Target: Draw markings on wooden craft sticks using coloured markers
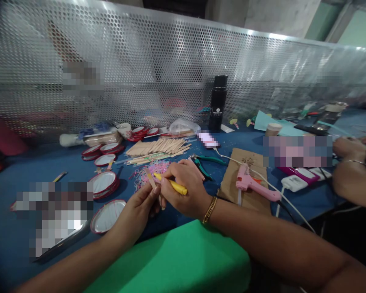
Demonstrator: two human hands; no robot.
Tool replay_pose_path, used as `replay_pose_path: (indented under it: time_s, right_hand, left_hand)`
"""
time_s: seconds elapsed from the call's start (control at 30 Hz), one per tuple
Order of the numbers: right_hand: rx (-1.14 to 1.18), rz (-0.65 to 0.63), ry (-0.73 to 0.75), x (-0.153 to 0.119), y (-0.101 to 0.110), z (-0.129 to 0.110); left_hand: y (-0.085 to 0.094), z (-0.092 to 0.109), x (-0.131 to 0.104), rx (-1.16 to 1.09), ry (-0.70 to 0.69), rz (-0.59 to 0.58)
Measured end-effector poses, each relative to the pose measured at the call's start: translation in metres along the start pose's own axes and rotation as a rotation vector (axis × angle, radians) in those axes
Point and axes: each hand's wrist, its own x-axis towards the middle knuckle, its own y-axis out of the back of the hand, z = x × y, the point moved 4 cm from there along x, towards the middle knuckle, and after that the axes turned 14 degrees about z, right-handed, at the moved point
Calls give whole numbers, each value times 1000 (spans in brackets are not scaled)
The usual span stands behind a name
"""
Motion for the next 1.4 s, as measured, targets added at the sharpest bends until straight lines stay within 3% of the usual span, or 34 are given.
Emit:
replay_pose_path:
  time_s: [1.4]
  right_hand:
    - [58,-13,29,-2,0,-5]
  left_hand:
    - [0,-5,1,-51,-4,-12]
